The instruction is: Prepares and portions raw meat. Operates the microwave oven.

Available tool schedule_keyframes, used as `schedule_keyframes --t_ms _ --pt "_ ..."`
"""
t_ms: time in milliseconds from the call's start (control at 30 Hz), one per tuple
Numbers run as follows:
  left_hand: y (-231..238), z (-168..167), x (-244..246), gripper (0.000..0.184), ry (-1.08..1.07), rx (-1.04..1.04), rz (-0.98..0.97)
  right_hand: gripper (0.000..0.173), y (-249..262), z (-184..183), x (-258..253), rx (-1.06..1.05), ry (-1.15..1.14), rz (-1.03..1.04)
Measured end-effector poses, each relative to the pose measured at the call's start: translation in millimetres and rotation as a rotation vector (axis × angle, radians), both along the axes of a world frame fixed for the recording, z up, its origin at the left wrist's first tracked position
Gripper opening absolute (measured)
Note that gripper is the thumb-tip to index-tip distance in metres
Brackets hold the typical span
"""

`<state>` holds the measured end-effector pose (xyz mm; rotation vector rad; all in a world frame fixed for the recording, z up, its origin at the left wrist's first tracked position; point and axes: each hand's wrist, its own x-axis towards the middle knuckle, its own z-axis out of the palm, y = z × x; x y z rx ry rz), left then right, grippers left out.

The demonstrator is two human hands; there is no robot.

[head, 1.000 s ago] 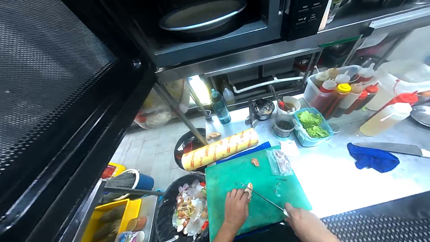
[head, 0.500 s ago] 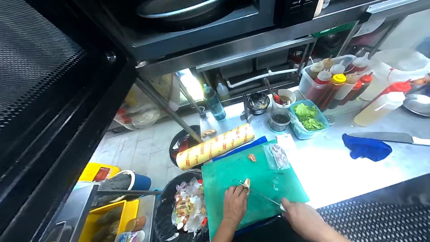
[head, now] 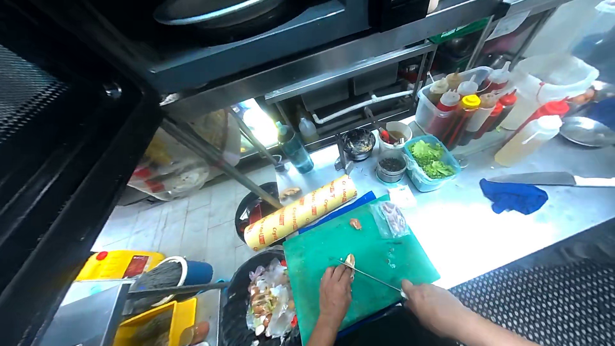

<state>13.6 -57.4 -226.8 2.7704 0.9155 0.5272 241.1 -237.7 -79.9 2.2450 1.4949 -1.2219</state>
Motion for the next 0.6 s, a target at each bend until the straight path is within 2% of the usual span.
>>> schedule_keyframes --t_ms 200,367,433,533,600 --pt "1 1 1 0.021 -0.005 -0.009 -0.009 0.037 0 -1 3 0.005 0.035 0.010" --pt "0 0 2 0.022 0.010 -0.005 -0.012 0.035 32 -53 -20 0.093 0.075 -0.041" --pt "1 3 2 0.021 0.029 -0.030 0.013 0.036 35 -58 -20 0.088 0.069 -0.042" --pt "-1 24 -2 0.025 0.115 -0.209 0.139 0.039 16 -47 -5 0.069 0.028 -0.011" --pt "8 45 -2 0.031 0.231 -0.406 0.271 0.038 1 -45 10 0.112 -0.043 -0.033"
